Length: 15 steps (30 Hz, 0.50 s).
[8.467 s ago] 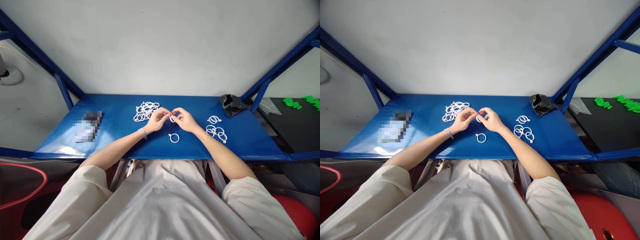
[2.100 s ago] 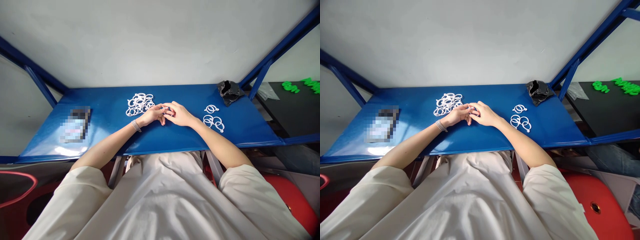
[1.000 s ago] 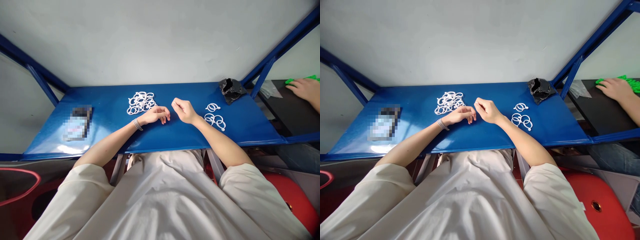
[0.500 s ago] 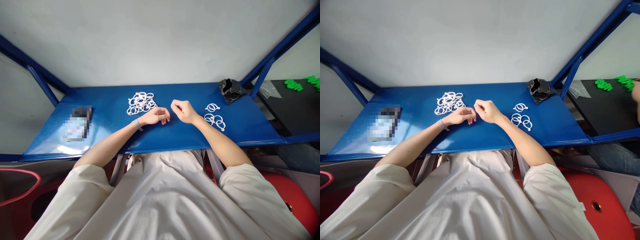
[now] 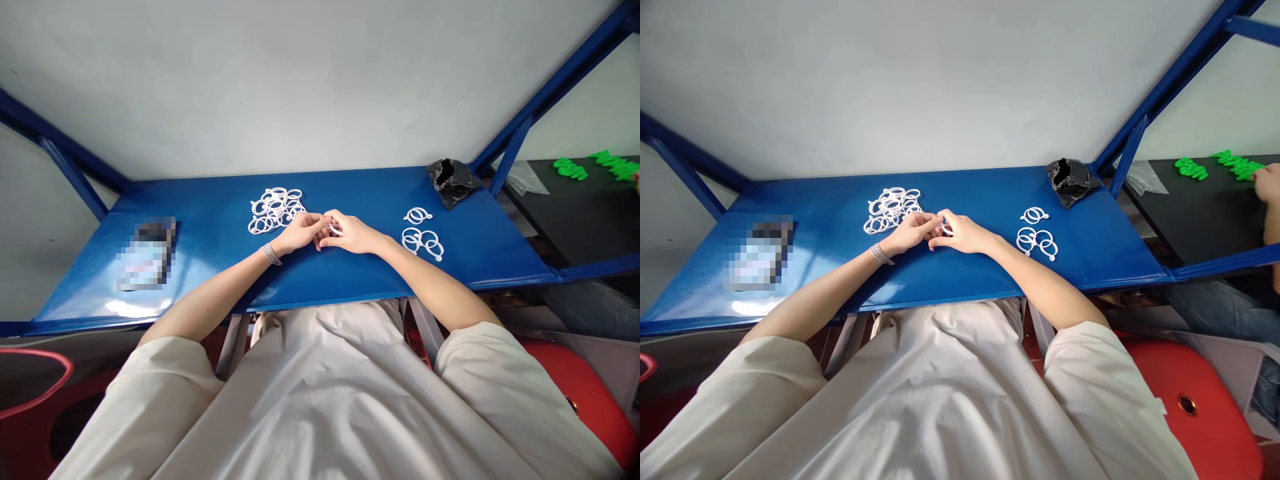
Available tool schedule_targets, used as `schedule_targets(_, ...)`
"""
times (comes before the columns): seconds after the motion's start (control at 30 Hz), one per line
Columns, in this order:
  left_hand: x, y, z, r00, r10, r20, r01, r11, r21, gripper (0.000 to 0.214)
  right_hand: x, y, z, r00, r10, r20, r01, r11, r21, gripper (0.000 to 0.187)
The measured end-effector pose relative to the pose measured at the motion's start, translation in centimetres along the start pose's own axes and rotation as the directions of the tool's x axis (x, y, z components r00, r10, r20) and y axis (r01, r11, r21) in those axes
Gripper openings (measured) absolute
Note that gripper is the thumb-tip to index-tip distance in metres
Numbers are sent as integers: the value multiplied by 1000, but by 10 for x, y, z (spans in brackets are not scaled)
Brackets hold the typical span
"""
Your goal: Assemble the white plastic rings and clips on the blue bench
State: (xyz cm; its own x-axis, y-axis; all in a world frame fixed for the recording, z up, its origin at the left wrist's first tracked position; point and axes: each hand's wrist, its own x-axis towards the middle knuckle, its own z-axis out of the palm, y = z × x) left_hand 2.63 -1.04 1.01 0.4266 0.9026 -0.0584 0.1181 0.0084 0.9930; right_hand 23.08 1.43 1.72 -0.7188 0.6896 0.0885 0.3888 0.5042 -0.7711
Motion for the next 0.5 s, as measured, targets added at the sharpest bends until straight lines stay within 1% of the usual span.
schedule_targets(0.07,-1,0,-1,1000,8,-10,-8,999,52,59,2,1,-1,999,-14,-46,14,1000,7,65)
schedule_targets(0.1,-1,0,-2,999,28,-25,-25,994,108,56,3,2,-4,998,-19,-66,19,1000,0,71)
schedule_targets(0.13,-2,1,-3,997,66,-48,-55,979,195,53,3,3,-10,997,-14,-82,13,1000,-20,78)
schedule_targets(0.17,-3,2,-5,990,124,-74,-95,944,315,49,2,5,-19,995,2,-97,-8,998,-57,82)
schedule_targets(0.2,-4,3,-7,976,195,-95,-132,881,454,43,0,7,-30,993,35,-111,-47,994,-101,83)
schedule_targets(0.23,-5,4,-10,958,267,-108,-154,792,591,38,-3,9,-44,987,84,-137,-105,983,-154,79)
schedule_targets(0.3,-7,9,-17,919,375,-122,-135,589,797,31,-14,14,-78,956,190,-223,-249,929,-273,62)
schedule_targets(0.33,-7,11,-21,903,407,-137,-100,508,856,30,-21,17,-95,926,264,-269,-343,887,-309,60)
schedule_targets(0.37,-7,14,-25,888,431,-161,-55,448,892,30,-29,20,-111,879,361,-310,-454,831,-321,61)
schedule_targets(0.43,-7,18,-36,857,463,-226,42,375,926,30,-44,28,-139,735,563,-379,-672,678,-297,63)
schedule_targets(0.47,-7,20,-42,841,472,-266,96,354,930,30,-51,32,-149,665,638,-388,-744,608,-277,64)
schedule_targets(0.5,-7,22,-48,825,472,-311,153,343,927,29,-56,36,-156,610,701,-368,-791,559,-248,65)
